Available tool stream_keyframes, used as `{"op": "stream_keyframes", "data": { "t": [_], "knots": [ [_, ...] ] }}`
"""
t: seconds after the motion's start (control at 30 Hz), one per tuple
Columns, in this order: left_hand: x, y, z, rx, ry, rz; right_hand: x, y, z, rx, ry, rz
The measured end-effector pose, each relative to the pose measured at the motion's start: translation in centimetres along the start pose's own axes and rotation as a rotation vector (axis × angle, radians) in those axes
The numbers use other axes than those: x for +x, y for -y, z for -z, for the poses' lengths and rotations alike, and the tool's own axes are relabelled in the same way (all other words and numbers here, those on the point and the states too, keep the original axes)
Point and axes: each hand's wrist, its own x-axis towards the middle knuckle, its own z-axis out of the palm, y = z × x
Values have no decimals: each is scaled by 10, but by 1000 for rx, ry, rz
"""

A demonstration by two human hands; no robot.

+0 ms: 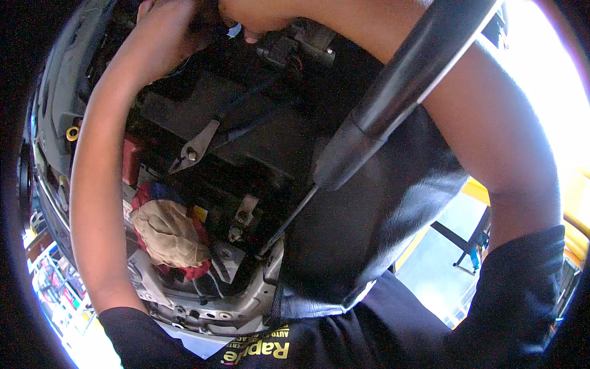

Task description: The person works under the hood of a car, using pliers to remove a hose clamp and detach a hose from the engine. They then open a plastic bag, remove a new clamp, and install it on the hose before tightening it with pliers.

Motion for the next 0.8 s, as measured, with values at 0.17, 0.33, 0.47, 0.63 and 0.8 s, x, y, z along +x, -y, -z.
{"op": "stream_keyframes", "data": {
  "t": [0.17,0.33,0.47,0.63,0.8],
  "knots": [
    [-6,9,29,-447,-128,85,-2,-4,10,48,72,-6],
    [-46,28,56,-323,-211,36,2,3,17,-167,-166,441],
    [-94,20,56,-453,-137,288,-4,19,2,552,-161,-63],
    [-123,6,34,-647,-68,311,16,23,-13,681,-18,-159],
    [-132,2,12,-581,-43,299,30,20,-20,825,-42,-186]
  ]
}}
